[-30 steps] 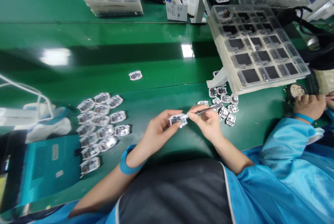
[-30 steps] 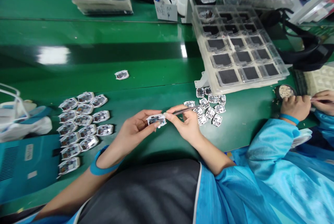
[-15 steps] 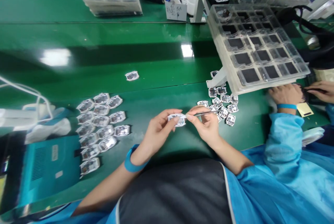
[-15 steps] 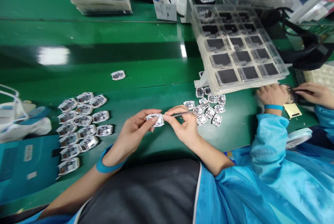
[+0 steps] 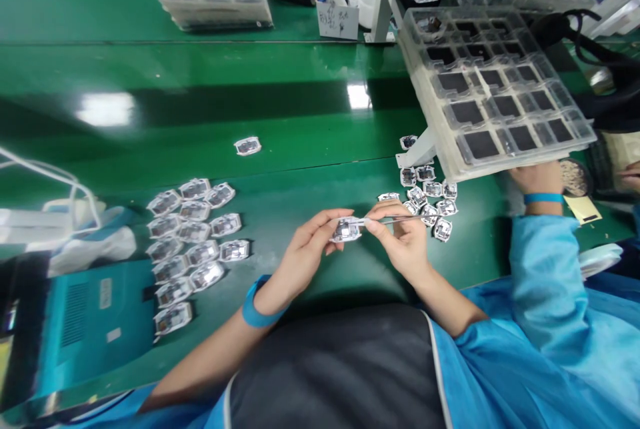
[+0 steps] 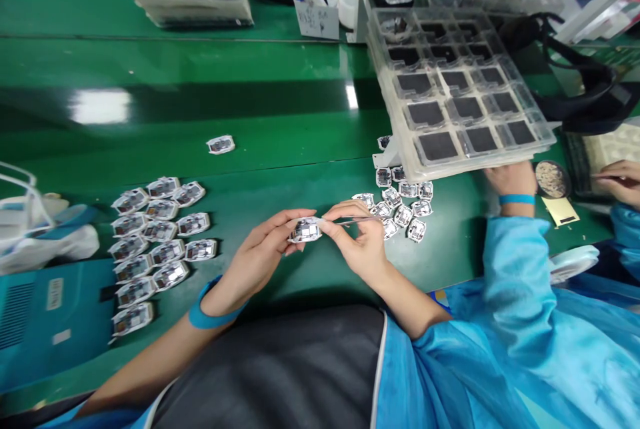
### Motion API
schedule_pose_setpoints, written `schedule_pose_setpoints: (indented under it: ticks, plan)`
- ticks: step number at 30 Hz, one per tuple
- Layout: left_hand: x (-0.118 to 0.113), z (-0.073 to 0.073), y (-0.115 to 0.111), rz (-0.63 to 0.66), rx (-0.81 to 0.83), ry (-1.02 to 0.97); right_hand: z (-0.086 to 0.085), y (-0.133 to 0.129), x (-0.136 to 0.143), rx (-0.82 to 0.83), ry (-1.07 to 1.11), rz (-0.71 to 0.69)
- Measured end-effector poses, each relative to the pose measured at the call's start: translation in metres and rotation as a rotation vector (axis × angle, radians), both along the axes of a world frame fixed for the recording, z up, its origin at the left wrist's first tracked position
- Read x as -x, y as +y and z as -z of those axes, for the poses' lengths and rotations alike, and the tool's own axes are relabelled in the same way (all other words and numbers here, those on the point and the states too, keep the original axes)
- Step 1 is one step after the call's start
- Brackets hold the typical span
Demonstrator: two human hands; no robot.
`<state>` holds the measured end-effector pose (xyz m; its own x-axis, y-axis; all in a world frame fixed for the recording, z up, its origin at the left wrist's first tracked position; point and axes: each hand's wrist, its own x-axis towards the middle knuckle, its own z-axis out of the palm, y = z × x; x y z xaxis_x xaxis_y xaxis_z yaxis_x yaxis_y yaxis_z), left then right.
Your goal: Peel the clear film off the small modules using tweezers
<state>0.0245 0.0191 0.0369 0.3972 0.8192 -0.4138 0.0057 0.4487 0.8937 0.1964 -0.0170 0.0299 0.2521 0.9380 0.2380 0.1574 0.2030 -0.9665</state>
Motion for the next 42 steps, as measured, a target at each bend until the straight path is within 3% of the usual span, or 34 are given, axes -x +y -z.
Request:
schedule_pose_setpoints:
  ticks: [13,19,27,42]
  plan:
    - [-0.0003,0.0012,-0.0020,0.033,-0.002,-0.031,0.0045,0.0037,0.0010,0.084,0.010,-0.132]
    - [0.0011,0.0034,-0.0015,0.036,-0.006,-0.046,0.0041,0.0051,-0.0017,0.163,0.124,-0.189]
    - [0.0044,0.0050,-0.0018,0.058,-0.075,-0.028,0.0025,0.0024,0.0028,0.174,0.083,-0.061]
    - [0.0051,-0.0008,-0.0016,0.136,-0.217,0.062,0.0015,0.0029,0.0046,0.145,0.044,-0.045]
